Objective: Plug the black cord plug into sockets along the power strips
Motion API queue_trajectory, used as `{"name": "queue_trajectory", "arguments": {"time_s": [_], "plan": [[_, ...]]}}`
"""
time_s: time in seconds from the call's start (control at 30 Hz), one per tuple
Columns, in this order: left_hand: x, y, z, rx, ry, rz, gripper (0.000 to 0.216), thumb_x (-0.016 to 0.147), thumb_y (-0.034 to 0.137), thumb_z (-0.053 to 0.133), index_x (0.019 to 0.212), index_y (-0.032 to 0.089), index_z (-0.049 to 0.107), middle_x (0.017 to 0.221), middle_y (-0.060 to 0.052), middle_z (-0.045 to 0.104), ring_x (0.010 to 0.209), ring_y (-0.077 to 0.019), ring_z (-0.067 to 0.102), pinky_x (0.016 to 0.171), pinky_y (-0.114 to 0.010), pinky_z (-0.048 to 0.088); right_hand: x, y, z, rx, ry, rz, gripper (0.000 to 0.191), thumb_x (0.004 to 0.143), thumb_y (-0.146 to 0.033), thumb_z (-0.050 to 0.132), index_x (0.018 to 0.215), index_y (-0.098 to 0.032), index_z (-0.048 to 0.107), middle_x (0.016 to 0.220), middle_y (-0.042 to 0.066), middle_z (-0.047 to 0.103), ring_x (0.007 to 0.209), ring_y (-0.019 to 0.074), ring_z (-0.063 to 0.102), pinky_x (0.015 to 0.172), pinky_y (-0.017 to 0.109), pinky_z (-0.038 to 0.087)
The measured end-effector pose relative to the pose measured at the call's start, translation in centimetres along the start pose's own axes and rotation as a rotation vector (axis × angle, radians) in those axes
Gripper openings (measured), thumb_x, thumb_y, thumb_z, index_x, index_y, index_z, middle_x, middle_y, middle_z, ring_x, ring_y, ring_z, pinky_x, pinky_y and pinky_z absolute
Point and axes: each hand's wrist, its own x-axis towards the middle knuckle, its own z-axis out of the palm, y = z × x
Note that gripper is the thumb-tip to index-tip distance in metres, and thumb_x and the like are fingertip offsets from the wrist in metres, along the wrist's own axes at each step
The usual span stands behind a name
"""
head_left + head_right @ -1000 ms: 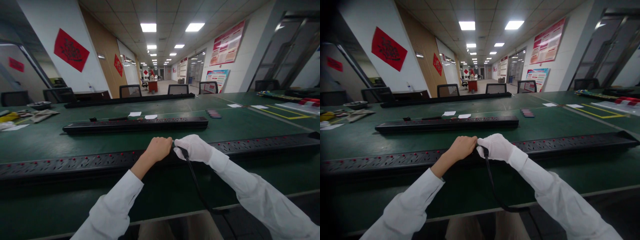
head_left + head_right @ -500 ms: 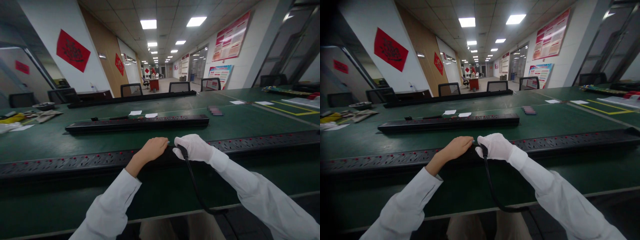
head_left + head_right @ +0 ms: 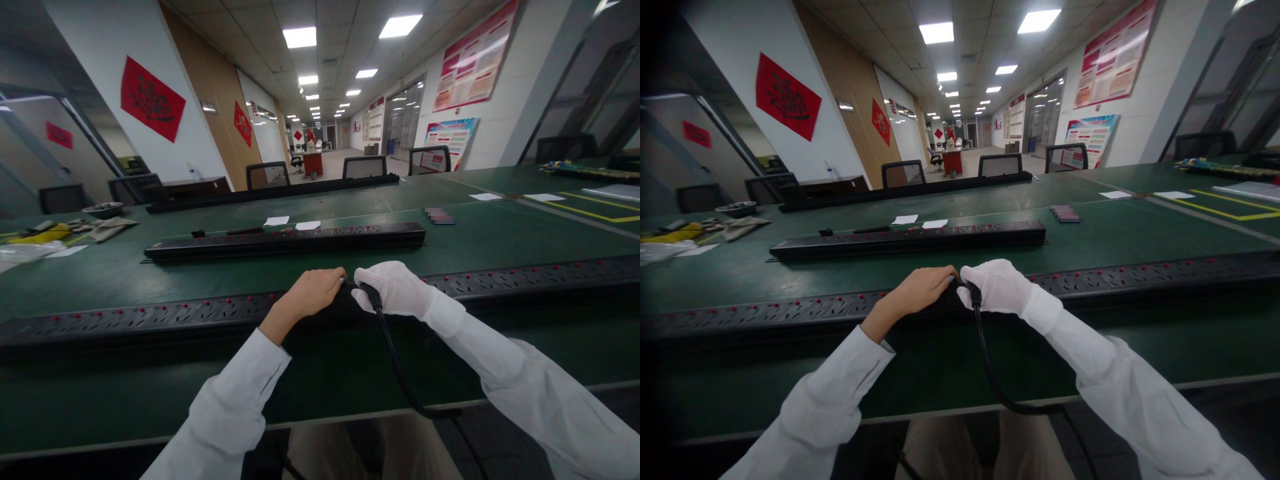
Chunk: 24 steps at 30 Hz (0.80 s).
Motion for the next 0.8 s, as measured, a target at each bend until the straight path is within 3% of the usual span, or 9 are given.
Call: {"name": "queue_trajectory", "arguments": {"time_s": [0.23,0.53,0.8], "plan": [[-0.02,-0.4,0.1,-0.101,-0.01,0.031,0.028,0.089,0.028,0.022,0.099,0.023,0.047,0.105,-0.001,0.058,0.093,-0.0172,0.056,0.081,-0.029,0.041,-0.01,-0.06,-0.06,-0.004,-0.006,0.002,0.026,0.08,-0.038,0.039,0.071,-0.018,0.052,0.057,0.001,0.055,0.054,0.0099,0.047,0.056,0.021,0.029],[0.19,-0.44,0.2,-0.076,-0.103,-0.035,0.031,0.09,0.033,0.018,0.105,0.023,0.043,0.092,-0.005,0.061,0.086,-0.0202,0.058,0.077,-0.032,0.042,-0.11,0.04,0.22,-0.039,0.009,-0.003,0.026,0.08,-0.038,0.038,0.073,-0.018,0.052,0.058,0.001,0.055,0.054,0.0097,0.047,0.055,0.02,0.029],[0.2,-0.36,0.05,-0.075,-0.12,-0.045,0.03,0.09,0.033,0.018,0.106,0.023,0.041,0.094,-0.005,0.062,0.087,-0.0208,0.058,0.075,-0.032,0.042,-0.05,-0.04,0.21,-0.061,0.017,-0.005,0.026,0.08,-0.038,0.038,0.072,-0.018,0.052,0.057,0.0,0.054,0.053,0.0094,0.046,0.054,0.02,0.028]]}}
